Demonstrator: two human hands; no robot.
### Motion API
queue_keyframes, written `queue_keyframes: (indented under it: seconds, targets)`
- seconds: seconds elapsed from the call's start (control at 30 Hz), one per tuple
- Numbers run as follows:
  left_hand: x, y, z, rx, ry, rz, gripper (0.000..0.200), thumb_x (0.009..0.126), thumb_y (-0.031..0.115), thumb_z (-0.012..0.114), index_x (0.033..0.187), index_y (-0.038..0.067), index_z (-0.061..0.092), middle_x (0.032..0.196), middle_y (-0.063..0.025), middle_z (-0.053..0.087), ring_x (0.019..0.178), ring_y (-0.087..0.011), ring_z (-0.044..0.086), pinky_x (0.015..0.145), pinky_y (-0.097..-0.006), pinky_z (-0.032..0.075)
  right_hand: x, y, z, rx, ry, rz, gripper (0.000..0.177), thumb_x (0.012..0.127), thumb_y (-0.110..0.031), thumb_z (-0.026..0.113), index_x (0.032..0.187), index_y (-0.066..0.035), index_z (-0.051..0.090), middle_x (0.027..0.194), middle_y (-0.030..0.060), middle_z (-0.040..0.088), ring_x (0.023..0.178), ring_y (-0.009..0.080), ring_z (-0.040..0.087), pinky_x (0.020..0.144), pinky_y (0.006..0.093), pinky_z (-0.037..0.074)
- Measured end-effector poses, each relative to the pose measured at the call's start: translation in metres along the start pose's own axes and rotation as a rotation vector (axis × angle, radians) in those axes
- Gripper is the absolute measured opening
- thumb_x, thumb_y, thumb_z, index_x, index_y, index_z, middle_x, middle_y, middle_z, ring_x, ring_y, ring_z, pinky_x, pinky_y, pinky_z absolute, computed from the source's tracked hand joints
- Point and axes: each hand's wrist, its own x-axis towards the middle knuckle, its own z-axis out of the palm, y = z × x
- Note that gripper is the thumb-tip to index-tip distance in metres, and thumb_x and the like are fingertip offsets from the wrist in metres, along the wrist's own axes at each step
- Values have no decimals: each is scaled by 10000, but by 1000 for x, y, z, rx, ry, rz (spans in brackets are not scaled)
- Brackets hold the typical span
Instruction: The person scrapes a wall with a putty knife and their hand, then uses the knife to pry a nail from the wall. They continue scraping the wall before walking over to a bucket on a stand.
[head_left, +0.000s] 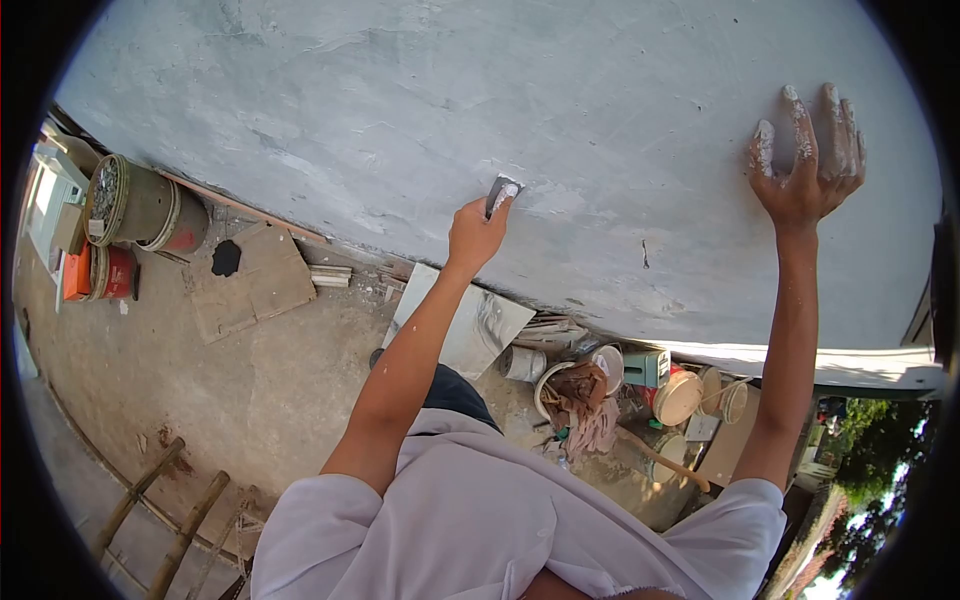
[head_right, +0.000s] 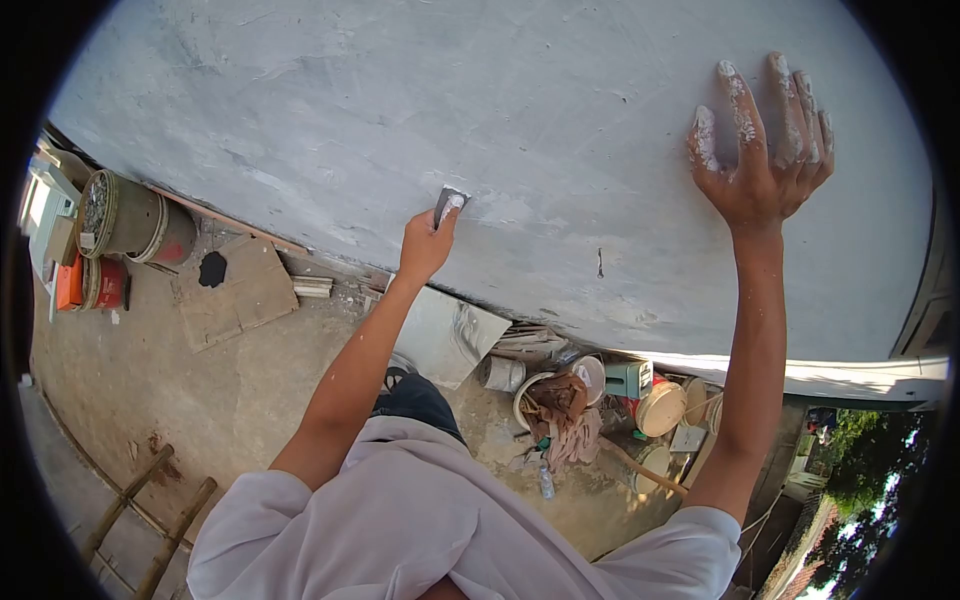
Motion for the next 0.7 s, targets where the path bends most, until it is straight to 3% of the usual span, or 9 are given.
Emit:
queue_keyframes:
  seconds: [0.3, 0.5, 0.7]
  targets:
    - [-16, -22, -7, 195, -13, -135, 453, 928, 396, 573, 751, -18, 621, 607, -186, 601, 569, -338, 590, 562, -424, 434, 3, 1, -2, -12, 5, -13, 517, 786, -316, 729, 1258, -230, 536, 1356, 40, 521, 1315, 209, 433, 1073, 390, 315]
    - [-11, 12, 1, 26, -35, 25, 425, 923, 370, 588, 745, -15, 621, 584, -174, 584, 543, -337, 573, 542, -416, 430, -1, 1, 1, 20, 20, 0, 521, 787, -331, 731, 1260, -233, 536, 1361, 37, 522, 1313, 214, 436, 1072, 397, 310]
    - [-6, 11, 9, 102, 54, 19, 419, 915, 383, 602, 744, 1, 622, 592, -165, 591, 555, -355, 572, 552, -420, 439, -3, 3, 5, 32, 32, 11, 517, 792, -348, 726, 1260, -238, 536, 1350, 39, 541, 1302, 217, 445, 1068, 397, 315]
